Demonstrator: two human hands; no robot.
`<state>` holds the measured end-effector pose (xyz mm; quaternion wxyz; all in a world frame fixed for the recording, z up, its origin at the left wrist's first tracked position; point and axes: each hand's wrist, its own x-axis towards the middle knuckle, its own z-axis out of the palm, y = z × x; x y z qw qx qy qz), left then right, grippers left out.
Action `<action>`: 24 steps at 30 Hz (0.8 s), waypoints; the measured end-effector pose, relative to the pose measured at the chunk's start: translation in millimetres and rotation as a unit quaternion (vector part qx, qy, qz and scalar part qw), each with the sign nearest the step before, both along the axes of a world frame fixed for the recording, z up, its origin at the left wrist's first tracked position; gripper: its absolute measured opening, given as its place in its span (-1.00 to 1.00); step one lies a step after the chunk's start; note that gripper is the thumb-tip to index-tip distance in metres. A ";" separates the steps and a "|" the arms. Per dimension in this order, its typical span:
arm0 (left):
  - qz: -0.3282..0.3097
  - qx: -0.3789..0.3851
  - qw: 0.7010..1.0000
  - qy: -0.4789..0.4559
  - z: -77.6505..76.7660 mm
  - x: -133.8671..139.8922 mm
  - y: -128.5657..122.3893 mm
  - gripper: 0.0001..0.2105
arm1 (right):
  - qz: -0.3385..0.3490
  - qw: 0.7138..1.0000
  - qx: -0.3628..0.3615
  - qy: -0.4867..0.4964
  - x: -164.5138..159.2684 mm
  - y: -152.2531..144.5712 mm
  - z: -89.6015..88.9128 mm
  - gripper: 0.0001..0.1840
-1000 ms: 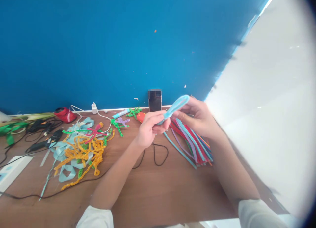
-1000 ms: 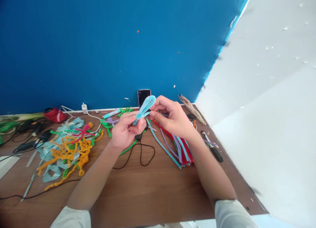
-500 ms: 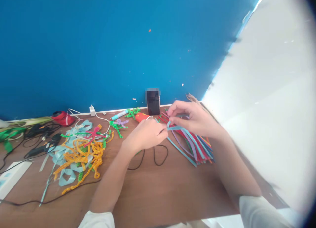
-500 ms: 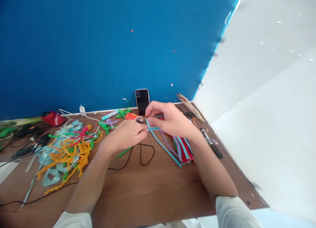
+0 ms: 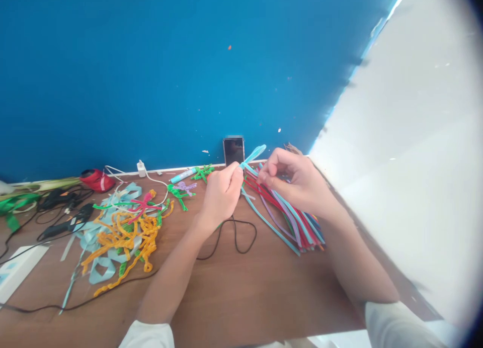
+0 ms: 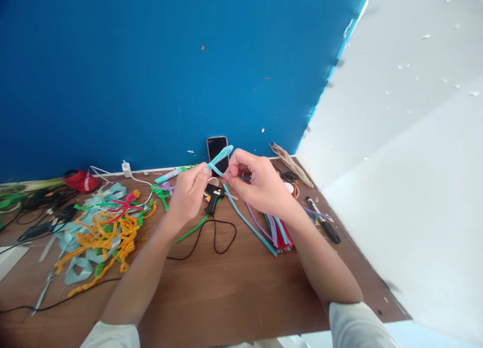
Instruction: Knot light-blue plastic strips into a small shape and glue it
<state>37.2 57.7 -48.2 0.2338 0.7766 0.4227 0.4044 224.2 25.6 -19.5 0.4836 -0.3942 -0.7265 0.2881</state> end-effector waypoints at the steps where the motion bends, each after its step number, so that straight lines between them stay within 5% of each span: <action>1: -0.011 -0.011 0.999 -0.028 -0.4 0.3 -0.2 -0.66 | 0.006 1.000 -0.003 0.004 -0.5 -0.1 -0.1 -0.73; 8: -0.095 -0.133 0.967 -0.195 -1.4 2.0 1.8 -0.68 | 0.024 1.000 -0.005 0.006 -3.8 7.2 -7.0 -0.66; 13: -0.221 -0.199 0.927 -0.229 -3.6 -3.4 6.6 -0.65 | 0.062 0.996 -0.041 0.047 1.8 19.1 -11.8 -0.65; 18: -0.305 -0.207 0.918 -0.142 2.3 -12.0 6.9 -0.64 | 0.094 0.990 -0.076 0.077 11.3 21.6 -8.6 -0.56; 24: -0.260 -0.150 0.946 0.123 14.0 -14.7 -0.6 -0.69 | 0.120 0.987 -0.092 0.057 15.6 23.0 -9.4 -0.60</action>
